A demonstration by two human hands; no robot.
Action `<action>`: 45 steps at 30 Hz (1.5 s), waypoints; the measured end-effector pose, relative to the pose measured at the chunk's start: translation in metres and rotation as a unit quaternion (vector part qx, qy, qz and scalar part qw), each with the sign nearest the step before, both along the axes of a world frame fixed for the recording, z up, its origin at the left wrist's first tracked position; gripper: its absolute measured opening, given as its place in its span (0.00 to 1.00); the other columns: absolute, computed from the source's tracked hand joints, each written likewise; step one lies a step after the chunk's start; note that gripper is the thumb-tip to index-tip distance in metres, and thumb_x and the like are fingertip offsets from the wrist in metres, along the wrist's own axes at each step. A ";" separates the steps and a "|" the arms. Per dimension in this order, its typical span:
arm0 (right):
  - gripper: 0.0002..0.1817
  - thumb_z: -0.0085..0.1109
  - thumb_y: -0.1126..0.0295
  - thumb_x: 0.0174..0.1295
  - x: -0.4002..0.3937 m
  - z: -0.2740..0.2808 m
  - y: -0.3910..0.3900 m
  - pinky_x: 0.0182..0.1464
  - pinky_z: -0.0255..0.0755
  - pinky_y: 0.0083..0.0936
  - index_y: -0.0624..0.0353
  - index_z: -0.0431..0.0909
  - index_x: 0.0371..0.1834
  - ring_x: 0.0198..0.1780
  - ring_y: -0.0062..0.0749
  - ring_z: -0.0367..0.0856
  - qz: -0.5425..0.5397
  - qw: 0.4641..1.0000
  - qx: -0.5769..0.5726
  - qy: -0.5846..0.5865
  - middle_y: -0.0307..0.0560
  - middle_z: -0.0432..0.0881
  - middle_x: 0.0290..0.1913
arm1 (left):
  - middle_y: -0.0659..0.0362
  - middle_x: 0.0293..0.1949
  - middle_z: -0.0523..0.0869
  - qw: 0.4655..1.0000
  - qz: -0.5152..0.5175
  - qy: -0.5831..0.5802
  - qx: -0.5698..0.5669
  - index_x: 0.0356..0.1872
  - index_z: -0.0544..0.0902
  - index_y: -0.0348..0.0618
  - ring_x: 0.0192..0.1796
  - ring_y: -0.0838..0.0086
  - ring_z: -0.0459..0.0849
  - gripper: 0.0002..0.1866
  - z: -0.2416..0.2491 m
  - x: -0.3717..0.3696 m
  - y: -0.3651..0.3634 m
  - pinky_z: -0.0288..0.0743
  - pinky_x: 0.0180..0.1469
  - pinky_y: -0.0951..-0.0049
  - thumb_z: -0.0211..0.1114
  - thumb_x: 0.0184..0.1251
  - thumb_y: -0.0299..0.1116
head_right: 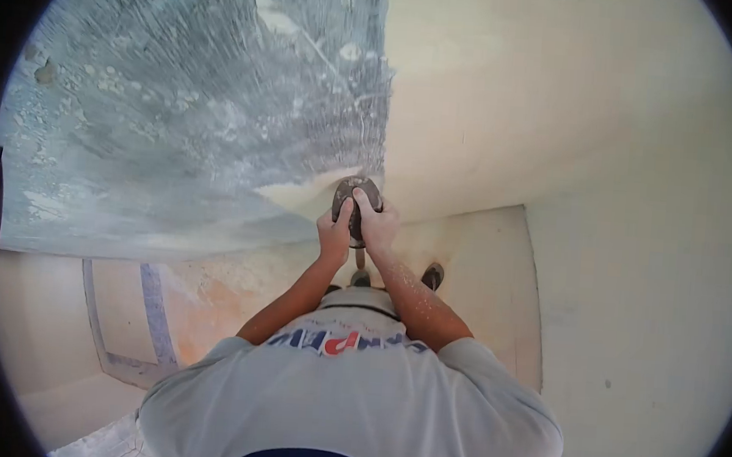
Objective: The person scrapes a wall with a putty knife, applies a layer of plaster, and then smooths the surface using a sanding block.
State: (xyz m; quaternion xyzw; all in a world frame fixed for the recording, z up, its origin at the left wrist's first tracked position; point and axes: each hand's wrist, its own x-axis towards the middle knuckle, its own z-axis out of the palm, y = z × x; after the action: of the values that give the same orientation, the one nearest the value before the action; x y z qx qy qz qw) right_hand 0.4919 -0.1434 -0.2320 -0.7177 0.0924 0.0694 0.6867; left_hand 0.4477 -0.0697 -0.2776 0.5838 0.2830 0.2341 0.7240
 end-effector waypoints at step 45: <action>0.24 0.73 0.53 0.58 0.013 0.021 0.005 0.40 0.77 0.29 0.65 0.87 0.43 0.33 0.29 0.84 0.019 0.999 0.032 -0.028 0.50 0.88 0.31 | 0.65 0.31 0.83 0.997 -0.044 -0.049 0.027 0.41 0.85 0.31 0.36 0.83 0.76 0.15 0.054 0.008 0.011 0.73 0.38 0.75 0.65 0.74 0.37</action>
State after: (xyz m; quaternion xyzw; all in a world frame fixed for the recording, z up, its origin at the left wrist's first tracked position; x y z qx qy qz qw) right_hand 0.5048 -0.1382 -0.2107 -0.6989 0.0570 0.0651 0.7099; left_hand 0.4557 -0.0589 -0.2236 0.6026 0.2148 0.2383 0.7307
